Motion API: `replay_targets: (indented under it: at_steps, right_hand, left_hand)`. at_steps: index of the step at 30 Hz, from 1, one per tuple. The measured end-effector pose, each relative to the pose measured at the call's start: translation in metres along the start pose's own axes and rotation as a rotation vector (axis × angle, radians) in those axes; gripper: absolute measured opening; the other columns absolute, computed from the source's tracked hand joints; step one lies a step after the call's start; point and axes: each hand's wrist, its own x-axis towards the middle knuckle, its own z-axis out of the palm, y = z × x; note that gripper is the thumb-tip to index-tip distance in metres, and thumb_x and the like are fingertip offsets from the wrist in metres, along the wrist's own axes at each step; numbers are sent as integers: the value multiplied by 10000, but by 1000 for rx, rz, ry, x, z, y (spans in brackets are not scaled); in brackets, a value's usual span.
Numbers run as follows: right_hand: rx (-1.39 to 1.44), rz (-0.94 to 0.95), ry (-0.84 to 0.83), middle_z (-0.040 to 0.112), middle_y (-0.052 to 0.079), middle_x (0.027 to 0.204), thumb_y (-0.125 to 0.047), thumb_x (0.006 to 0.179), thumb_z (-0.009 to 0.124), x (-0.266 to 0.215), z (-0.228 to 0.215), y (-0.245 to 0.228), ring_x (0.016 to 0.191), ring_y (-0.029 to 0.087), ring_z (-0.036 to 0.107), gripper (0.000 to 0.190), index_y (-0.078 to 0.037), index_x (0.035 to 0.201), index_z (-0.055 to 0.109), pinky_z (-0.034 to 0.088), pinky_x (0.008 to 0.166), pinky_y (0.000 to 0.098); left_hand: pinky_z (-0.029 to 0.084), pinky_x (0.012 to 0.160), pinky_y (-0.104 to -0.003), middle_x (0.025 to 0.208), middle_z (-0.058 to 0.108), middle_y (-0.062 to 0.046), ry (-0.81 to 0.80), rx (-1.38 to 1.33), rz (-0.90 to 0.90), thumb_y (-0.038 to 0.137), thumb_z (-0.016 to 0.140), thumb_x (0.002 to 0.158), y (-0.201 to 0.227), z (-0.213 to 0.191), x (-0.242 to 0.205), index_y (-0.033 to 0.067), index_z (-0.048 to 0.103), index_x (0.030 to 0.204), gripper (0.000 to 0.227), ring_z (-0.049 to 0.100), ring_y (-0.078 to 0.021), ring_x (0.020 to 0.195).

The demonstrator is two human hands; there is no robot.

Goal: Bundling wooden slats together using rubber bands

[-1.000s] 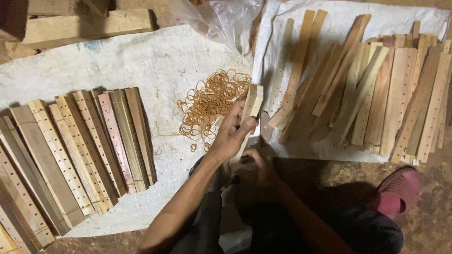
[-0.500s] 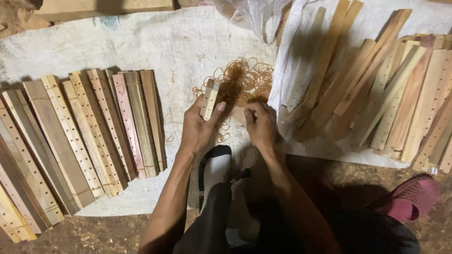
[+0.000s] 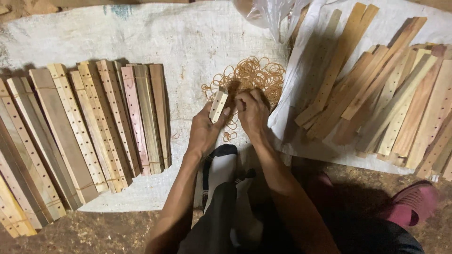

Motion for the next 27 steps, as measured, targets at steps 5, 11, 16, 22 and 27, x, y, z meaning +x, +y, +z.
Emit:
replay_targets:
  at_steps: [5, 11, 16, 22, 27]
  right_hand:
    - [215, 108, -58, 560, 93, 781, -146, 910, 753, 8, -48, -28, 764, 354, 668, 74, -133, 914, 681, 552, 697, 410]
    - [-30, -113, -156, 595, 27, 955, -138, 799, 798, -6, -20, 6, 949, 290, 667, 191, -219, 936, 692, 539, 848, 408]
    - [18, -33, -179, 587, 53, 965, -137, 842, 743, -15, -10, 23, 974, 333, 654, 123, -171, 932, 666, 549, 832, 430]
    - [549, 240, -229, 642, 105, 878, -17, 910, 680, 5, -76, -19, 833, 257, 664, 119, -54, 1023, 682, 563, 729, 363]
    - [903, 446, -299, 621, 67, 803, -170, 995, 606, 1, -112, -25, 765, 156, 639, 142, -49, 1059, 643, 550, 730, 307]
  left_hand:
    - [507, 826, -511, 916, 704, -323, -72, 62, 7, 331, 715, 924, 1, -5, -3, 5, 645, 1067, 363, 695, -490, 954]
    - [509, 750, -467, 764, 673, -222, -96, 151, -15, 422, 714, 917, -23, 2, 8, 75, 646, 1007, 365, 699, -406, 830]
    - [514, 805, -494, 827, 695, -253, -141, 157, -57, 394, 697, 926, -21, 6, 6, 67, 620, 1070, 366, 703, -435, 906]
    - [519, 845, -559, 945, 682, -291, -233, 262, 16, 353, 671, 922, -32, 13, 7, 93, 605, 1071, 306, 671, -527, 993]
    - [533, 854, -561, 932, 666, -239, -266, 345, 52, 358, 659, 921, -45, 23, 8, 148, 602, 1112, 290, 673, -509, 996]
